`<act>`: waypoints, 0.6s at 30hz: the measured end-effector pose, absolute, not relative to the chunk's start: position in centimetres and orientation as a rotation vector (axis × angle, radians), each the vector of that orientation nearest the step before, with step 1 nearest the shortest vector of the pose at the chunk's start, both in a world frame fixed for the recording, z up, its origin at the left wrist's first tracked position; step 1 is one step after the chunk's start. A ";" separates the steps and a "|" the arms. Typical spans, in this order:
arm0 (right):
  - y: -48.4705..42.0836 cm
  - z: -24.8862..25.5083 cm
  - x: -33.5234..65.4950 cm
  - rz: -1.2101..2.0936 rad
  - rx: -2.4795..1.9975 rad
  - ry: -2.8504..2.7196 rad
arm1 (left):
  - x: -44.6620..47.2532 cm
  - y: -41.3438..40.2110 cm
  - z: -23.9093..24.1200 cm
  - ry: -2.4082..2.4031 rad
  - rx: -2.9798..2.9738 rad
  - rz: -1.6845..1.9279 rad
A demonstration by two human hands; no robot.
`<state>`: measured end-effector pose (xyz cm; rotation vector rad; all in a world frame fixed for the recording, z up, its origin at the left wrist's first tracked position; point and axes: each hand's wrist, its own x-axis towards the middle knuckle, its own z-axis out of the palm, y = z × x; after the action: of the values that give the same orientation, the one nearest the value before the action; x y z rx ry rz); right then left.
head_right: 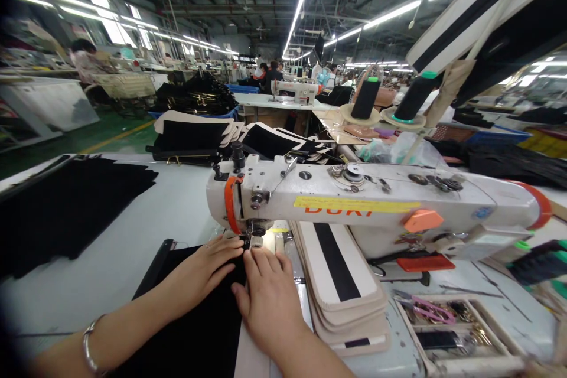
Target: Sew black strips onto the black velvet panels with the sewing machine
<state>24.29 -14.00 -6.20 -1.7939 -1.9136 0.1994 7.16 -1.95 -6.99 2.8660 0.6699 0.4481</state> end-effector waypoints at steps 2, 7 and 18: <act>-14.1 -6.2 24.3 0.199 -1.790 -1.914 | 7.3 -1.8 -7.0 0.665 2.863 0.454; -13.9 -5.8 24.3 0.176 -1.786 -1.924 | 7.6 -1.5 -7.0 0.655 2.815 0.486; -22.4 -8.3 23.8 -0.196 -1.464 -2.058 | 0.8 -10.7 -5.9 -0.002 2.862 0.383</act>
<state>23.77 -22.41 -8.28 -1.4640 -2.0580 -0.1958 0.84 -10.75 -5.85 2.8616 -0.0023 0.3832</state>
